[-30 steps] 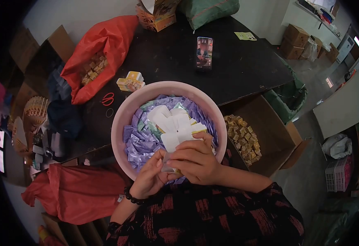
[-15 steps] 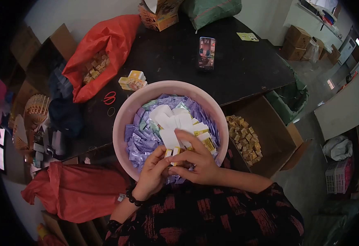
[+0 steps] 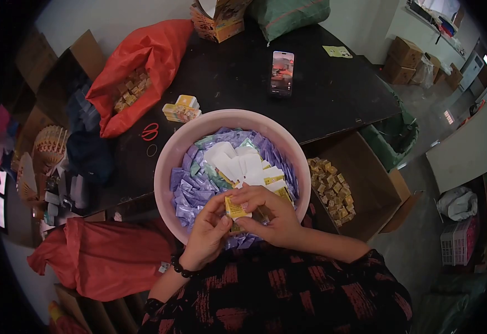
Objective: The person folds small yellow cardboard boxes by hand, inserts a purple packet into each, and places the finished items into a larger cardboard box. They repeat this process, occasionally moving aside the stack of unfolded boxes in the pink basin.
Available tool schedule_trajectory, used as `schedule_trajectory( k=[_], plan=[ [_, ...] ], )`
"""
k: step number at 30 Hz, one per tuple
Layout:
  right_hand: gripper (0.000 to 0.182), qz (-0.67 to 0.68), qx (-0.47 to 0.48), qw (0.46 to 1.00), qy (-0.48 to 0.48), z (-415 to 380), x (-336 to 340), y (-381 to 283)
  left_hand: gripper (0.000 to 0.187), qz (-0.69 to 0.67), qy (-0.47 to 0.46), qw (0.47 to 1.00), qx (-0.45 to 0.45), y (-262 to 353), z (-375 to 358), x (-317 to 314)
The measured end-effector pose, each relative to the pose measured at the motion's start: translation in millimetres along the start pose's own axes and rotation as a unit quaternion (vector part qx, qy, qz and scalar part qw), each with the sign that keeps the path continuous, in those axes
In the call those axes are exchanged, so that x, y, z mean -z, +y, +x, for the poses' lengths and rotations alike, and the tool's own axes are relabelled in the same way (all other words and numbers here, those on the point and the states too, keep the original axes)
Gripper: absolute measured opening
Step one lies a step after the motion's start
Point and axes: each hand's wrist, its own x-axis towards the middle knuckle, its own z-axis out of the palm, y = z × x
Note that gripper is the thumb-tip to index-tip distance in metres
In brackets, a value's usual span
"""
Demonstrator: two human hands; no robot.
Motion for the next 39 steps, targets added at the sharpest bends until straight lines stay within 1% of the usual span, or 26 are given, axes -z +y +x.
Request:
schedule_trajectory(
  k=[1,4,6,7,9,10,11,12,13,14,15,16,18,20,22,24,25,26,28,29,31,32,34,38,39],
  plan=[
    [0.030,0.000,0.000,1.000,0.001,0.0,0.3,-0.1,0.059,0.042,-0.003,0.999,-0.032,-1.5,0.9,0.8],
    [0.024,-0.015,-0.005,1.000,-0.009,2.9,3.7,-1.0,0.056,0.064,0.002,0.997,-0.041,-1.6,1.4,1.0],
    [0.024,-0.075,0.030,0.996,-0.042,4.2,7.5,-3.9,0.055,0.076,0.001,0.996,-0.045,0.5,2.5,-1.3],
    [0.024,-0.074,0.029,0.996,-0.042,3.8,7.6,-5.2,0.054,0.087,0.000,0.995,-0.048,1.1,2.5,-2.2],
    [0.024,-0.159,0.076,0.983,-0.052,3.2,8.1,-6.9,0.052,0.095,0.000,0.994,-0.054,-0.7,2.9,-0.2],
    [0.024,-0.159,0.075,0.983,-0.052,2.3,8.6,-6.9,0.050,0.103,0.000,0.993,-0.059,-1.4,2.9,0.4],
    [0.028,-0.187,0.083,0.976,-0.068,1.2,8.9,-6.7,0.050,0.102,0.000,0.993,-0.059,-1.4,2.6,0.1],
    [0.031,-0.214,0.091,0.969,-0.084,0.0,8.5,-6.9,0.048,0.081,0.009,0.996,-0.035,-1.1,2.0,-0.6],
    [0.031,-0.214,0.090,0.969,-0.084,-1.1,6.0,-8.3,0.045,0.060,0.018,0.998,-0.012,-0.6,1.3,-1.6],
    [0.035,-0.234,0.084,0.966,-0.074,-2.1,2.1,-10.8,0.045,0.060,0.018,0.998,-0.012,-0.3,1.2,-3.8],
    [0.038,-0.254,0.078,0.962,-0.065,-3.2,-0.4,-12.6,0.044,0.026,0.042,0.999,0.001,0.0,1.3,-7.3],
    [0.038,-0.253,0.078,0.962,-0.066,-4.6,-0.6,-13.6,0.042,-0.009,0.065,0.998,0.014,0.6,1.4,-10.5],
    [0.042,-0.163,0.018,0.985,-0.054,-7.9,1.7,-16.4,0.043,0.013,0.055,0.998,0.005,2.8,1.4,-16.9],
    [0.039,-0.144,0.007,0.989,-0.042,-6.6,5.8,-23.1,0.044,0.034,0.046,0.998,-0.003,3.7,0.4,-19.3],
    [0.037,-0.124,-0.007,0.992,-0.027,-6.8,10.3,-23.6,0.048,0.047,0.007,0.999,-0.004,3.8,-2.8,-19.8],
    [0.038,-0.054,-0.064,0.996,-0.038,-12.3,12.3,-15.5,0.050,0.068,0.003,0.998,0.013,3.8,-5.2,-18.5],
    [0.035,-0.014,-0.085,0.996,-0.029,-13.7,10.4,-16.6,0.053,0.091,-0.005,0.996,0.024,3.8,-6.2,-17.2],
    [0.035,-0.010,-0.086,0.996,-0.031,-14.4,8.7,-16.6,0.053,0.091,0.000,0.996,0.025,3.5,-7.3,-16.4],
    [0.034,0.124,-0.134,0.983,-0.009,-14.3,6.5,-16.3,0.054,0.104,-0.001,0.994,0.017,3.0,-8.4,-14.7],
    [0.034,0.126,-0.134,0.983,-0.011,-14.2,6.2,-17.0,0.054,0.105,0.002,0.994,0.016,3.1,-9.1,-12.8],
    [0.032,0.142,-0.184,0.973,0.005,-13.1,7.1,-20.1,0.054,0.112,-0.023,0.993,0.004,3.3,-8.8,-9.3],
    [0.032,0.141,-0.184,0.973,0.004,-10.9,8.2,-23.1,0.054,0.112,-0.022,0.993,0.004,3.7,-8.6,-7.8],
    [0.027,0.115,-0.199,0.973,0.004,-6.4,10.5,-28.0,0.054,0.060,-0.015,0.997,0.037,3.9,-8.4,-5.2],
    [0.022,0.111,-0.217,0.970,0.022,-7.7,10.6,-24.4,0.053,0.042,-0.011,0.998,0.049,-1.4,-4.7,-3.2],
    [0.020,0.110,-0.207,0.972,0.033,-8.0,9.8,-23.7,0.052,0.061,-0.013,0.997,0.040,-2.6,-4.2,-2.6]
  ],
)
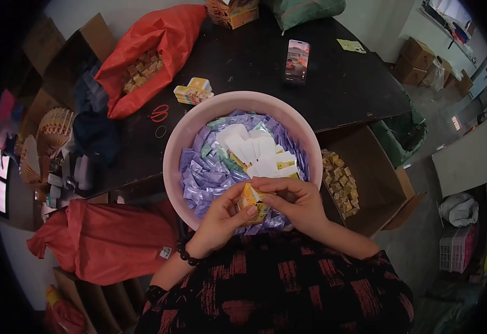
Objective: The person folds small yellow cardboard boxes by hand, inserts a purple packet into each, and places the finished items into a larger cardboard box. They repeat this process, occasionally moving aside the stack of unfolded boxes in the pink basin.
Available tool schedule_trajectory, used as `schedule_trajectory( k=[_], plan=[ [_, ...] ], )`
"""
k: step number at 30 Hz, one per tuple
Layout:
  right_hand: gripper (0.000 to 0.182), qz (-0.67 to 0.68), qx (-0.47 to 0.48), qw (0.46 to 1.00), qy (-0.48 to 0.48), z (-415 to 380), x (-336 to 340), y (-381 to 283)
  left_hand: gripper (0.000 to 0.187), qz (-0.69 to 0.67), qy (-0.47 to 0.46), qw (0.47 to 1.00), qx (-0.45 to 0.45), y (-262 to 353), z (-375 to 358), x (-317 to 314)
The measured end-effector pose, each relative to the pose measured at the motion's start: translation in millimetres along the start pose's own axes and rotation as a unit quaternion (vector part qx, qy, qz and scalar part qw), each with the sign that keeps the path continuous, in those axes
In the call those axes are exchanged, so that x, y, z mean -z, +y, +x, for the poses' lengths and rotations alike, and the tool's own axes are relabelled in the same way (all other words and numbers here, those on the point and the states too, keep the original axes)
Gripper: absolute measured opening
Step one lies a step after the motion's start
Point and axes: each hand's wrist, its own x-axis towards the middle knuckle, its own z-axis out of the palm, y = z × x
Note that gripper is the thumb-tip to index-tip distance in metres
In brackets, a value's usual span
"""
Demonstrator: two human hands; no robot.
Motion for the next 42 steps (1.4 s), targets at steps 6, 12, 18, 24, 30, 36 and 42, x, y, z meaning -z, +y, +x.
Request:
schedule_trajectory(
  k=[6,12,18,24,30,36,42],
  plan=[
    [0.018,-0.059,0.045,0.997,-0.015,-1.6,3.3,5.5,0.050,-0.016,0.018,1.000,0.014,0.9,0.9,-3.5],
    [0.020,-0.072,0.074,0.994,0.027,-5.0,-9.2,11.7,0.048,-0.050,0.044,0.997,0.026,5.6,2.6,-10.2],
    [0.022,-0.250,0.165,0.953,0.035,-2.1,-6.0,10.6,0.046,-0.021,0.051,0.998,-0.013,3.7,6.0,-10.9],
    [0.027,-0.374,0.271,0.887,0.025,-0.1,-2.3,15.1,0.044,-0.027,0.067,0.997,-0.008,1.5,7.4,-14.1],
    [0.041,-0.436,0.313,0.844,0.007,-0.8,-3.4,10.1,0.041,-0.054,0.070,0.996,0.011,8.3,8.7,-17.7],
    [0.052,-0.464,0.271,0.843,-0.016,-0.1,-6.3,1.3,0.039,0.015,0.027,0.999,-0.015,5.5,9.3,-13.0],
    [0.058,-0.544,0.216,0.776,0.235,-11.8,45.3,-22.0,0.043,0.626,0.382,0.624,-0.271,25.3,-7.2,56.2]
  ],
)
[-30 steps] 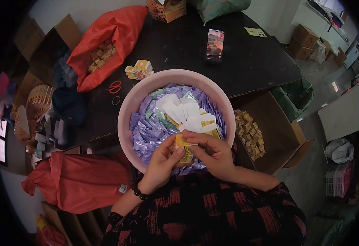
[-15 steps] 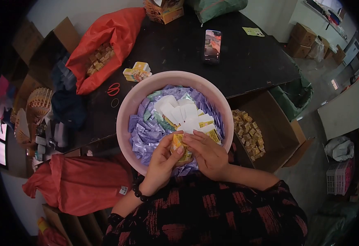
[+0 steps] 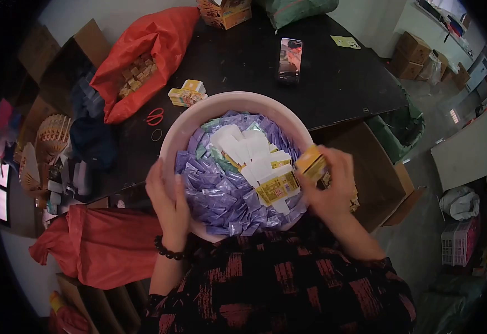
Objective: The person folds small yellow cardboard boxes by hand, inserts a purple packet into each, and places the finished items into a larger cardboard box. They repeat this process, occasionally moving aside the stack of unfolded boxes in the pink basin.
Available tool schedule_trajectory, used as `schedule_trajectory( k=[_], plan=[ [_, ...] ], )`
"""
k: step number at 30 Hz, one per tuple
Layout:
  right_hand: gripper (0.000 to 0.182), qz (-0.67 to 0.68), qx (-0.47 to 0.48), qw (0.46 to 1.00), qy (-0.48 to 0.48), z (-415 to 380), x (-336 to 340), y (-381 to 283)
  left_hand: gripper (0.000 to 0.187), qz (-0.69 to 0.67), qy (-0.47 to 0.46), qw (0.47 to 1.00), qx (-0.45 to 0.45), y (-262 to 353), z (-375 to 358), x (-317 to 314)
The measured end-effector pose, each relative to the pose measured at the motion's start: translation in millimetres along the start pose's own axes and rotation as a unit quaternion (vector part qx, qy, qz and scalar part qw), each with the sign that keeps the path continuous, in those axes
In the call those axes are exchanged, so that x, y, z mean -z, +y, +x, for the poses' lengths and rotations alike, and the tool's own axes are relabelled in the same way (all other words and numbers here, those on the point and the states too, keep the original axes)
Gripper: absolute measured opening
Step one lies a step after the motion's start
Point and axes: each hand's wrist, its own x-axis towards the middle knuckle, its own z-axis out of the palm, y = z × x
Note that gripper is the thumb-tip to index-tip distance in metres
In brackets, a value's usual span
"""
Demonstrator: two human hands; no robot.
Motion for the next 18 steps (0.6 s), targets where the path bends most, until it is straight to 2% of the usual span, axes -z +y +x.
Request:
schedule_trajectory(
  k=[1,2,3,4,6,7,8,9,10,12,18],
  plan=[
    [0.058,0.000,0.000,1.000,0.001,2.4,8.5,13.1,0.044,0.077,0.020,0.997,0.009,-16.1,-2.1,-1.0],
    [0.058,-0.144,0.010,0.989,0.043,3.6,15.4,27.3,0.044,0.076,0.019,0.997,0.008,-30.7,-8.9,-2.1],
    [0.057,-0.286,0.020,0.954,0.084,2.1,16.6,36.2,0.046,0.025,-0.027,0.998,0.058,-43.7,-18.3,-2.9],
    [0.057,-0.287,0.021,0.954,0.083,-4.7,13.1,39.4,0.048,-0.027,-0.073,0.991,0.109,-47.3,-23.2,-2.8],
    [0.053,-0.203,-0.029,0.979,-0.002,-27.5,3.4,46.2,0.050,-0.069,-0.076,0.986,0.132,-40.0,-23.6,-1.0],
    [0.053,-0.203,-0.030,0.979,-0.003,-39.8,-5.2,54.2,0.051,-0.109,-0.080,0.979,0.152,-36.3,-21.2,1.1],
    [0.052,0.019,-0.154,0.985,-0.078,-52.1,-15.5,63.4,0.051,-0.109,-0.081,0.979,0.153,-36.0,-17.0,2.5],
    [0.051,0.239,-0.269,0.921,-0.147,-53.8,-19.7,60.1,0.051,-0.100,-0.096,0.979,0.149,-36.8,-12.0,3.4],
    [0.051,0.240,-0.271,0.920,-0.149,-52.5,-16.3,58.1,0.050,-0.090,-0.112,0.979,0.146,-37.6,-7.6,4.5],
    [0.047,0.280,-0.377,0.858,-0.211,-44.8,-2.4,51.2,0.050,-0.066,-0.124,0.981,0.135,-40.3,2.8,4.4],
    [0.042,0.280,-0.338,0.882,-0.169,-54.6,13.7,25.7,0.049,-0.043,-0.163,0.981,0.098,-40.2,19.7,2.5]
  ],
)
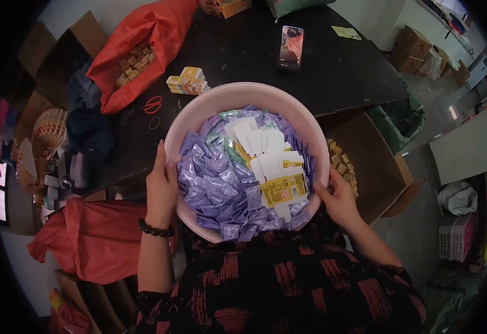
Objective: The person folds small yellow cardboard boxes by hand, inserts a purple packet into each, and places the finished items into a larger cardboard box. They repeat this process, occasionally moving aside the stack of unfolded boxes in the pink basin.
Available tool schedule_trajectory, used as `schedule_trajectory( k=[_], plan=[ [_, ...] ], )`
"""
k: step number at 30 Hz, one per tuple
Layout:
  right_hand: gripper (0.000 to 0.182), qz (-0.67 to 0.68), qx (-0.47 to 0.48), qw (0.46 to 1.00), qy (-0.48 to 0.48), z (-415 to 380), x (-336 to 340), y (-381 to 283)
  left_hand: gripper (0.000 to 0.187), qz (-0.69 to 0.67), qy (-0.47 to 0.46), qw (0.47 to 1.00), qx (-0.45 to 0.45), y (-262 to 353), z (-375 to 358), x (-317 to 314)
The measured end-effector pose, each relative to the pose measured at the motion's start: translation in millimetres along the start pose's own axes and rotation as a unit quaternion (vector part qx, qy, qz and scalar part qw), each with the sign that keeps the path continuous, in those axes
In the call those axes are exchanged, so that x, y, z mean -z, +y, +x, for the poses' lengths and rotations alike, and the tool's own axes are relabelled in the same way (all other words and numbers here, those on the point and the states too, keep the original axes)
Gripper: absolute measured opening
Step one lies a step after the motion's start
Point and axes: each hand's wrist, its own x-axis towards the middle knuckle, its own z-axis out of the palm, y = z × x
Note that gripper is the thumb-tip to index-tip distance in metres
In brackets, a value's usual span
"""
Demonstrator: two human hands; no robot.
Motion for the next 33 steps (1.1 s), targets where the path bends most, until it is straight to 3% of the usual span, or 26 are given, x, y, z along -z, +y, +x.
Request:
schedule_trajectory(
  k=[3,8,10,11,13,14,15,16,18,20,21,22,23,24,25,26,27,28,29,30,31,32,33],
  plan=[
    [0.046,0.005,-0.062,0.998,-0.018,-0.3,2.1,-9.3,0.048,0.012,-0.008,1.000,-0.004,-0.2,10.1,0.4],
    [0.053,0.038,-0.028,0.999,-0.022,4.8,5.9,-14.1,0.047,0.017,0.001,1.000,-0.027,1.3,18.3,1.3],
    [0.052,0.025,-0.009,1.000,-0.012,2.8,3.7,-20.5,0.046,0.051,-0.053,0.992,0.105,21.1,6.8,10.5],
    [0.052,0.023,-0.008,1.000,-0.006,-0.8,2.7,-19.7,0.046,0.051,-0.055,0.992,0.106,24.5,2.8,8.6],
    [0.052,0.021,-0.002,1.000,0.001,-2.1,0.7,-14.1,0.048,-0.151,0.045,0.984,0.081,25.1,-11.6,3.9],
    [0.052,0.029,0.014,0.999,0.008,-1.4,-2.1,-11.3,0.048,-0.152,0.046,0.984,0.080,12.6,-23.7,0.8],
    [0.052,0.038,0.031,0.999,0.016,-0.4,-5.4,-8.7,0.052,-0.367,0.024,0.920,0.133,-10.2,-38.6,-7.7],
    [0.052,0.038,0.034,0.999,0.018,-0.9,-8.5,-6.3,0.057,-0.561,0.000,0.809,0.178,-30.6,-57.0,-18.5],
    [0.050,0.064,0.037,0.995,0.065,-1.4,-16.3,0.1,0.062,-0.613,-0.082,0.728,0.296,-70.2,-124.5,-39.8],
    [0.049,0.067,0.077,0.991,0.089,2.0,-24.7,12.5,0.055,-0.532,-0.215,0.745,0.340,-132.1,-193.3,-67.0],
    [0.048,0.068,0.116,0.984,0.115,2.3,-27.7,17.1,0.055,-0.530,-0.216,0.746,0.340,-143.4,-183.4,-86.2],
    [0.048,0.069,0.117,0.984,0.116,2.0,-28.5,19.4,0.050,-0.481,-0.161,0.857,-0.088,-148.2,-162.6,-106.5],
    [0.047,0.078,0.114,0.984,0.114,2.6,-27.1,20.9,0.046,-0.335,-0.073,0.796,-0.499,-147.7,-150.8,-117.2],
    [0.046,0.087,0.111,0.984,0.113,3.5,-26.8,21.9,0.046,-0.333,-0.072,0.795,-0.501,-137.7,-149.1,-104.3],
    [0.046,0.088,0.113,0.983,0.113,3.3,-27.2,22.7,0.046,-0.228,-0.247,0.878,-0.341,-119.6,-147.5,-77.9],
    [0.046,0.091,0.112,0.983,0.118,3.3,-27.9,22.9,0.048,-0.106,-0.404,0.895,-0.155,-109.4,-144.7,-62.8],
    [0.046,0.093,0.112,0.982,0.122,3.8,-27.9,23.1,0.048,-0.105,-0.402,0.896,-0.157,-99.2,-136.2,-71.0],
    [0.046,0.093,0.116,0.981,0.122,4.1,-28.4,23.6,0.048,-0.242,-0.278,0.886,-0.283,-81.0,-122.0,-86.9],
    [0.046,0.089,0.121,0.980,0.128,3.7,-29.0,24.5,0.049,-0.366,-0.140,0.831,-0.395,-70.7,-111.9,-95.6],
    [0.047,0.084,0.123,0.980,0.134,4.5,-29.3,25.6,0.049,-0.365,-0.138,0.831,-0.397,-60.4,-107.2,-82.0],
    [0.047,0.084,0.124,0.980,0.134,5.8,-29.2,28.1,0.050,-0.284,-0.305,0.876,-0.243,-42.8,-104.7,-56.1],
    [0.047,0.083,0.122,0.979,0.138,6.4,-29.1,31.8,0.051,-0.187,-0.454,0.869,-0.072,-33.3,-104.2,-41.2],
    [0.047,0.081,0.120,0.979,0.142,7.1,-29.3,34.3,0.051,-0.187,-0.453,0.869,-0.072,-33.2,-103.9,-40.5]
  ],
)
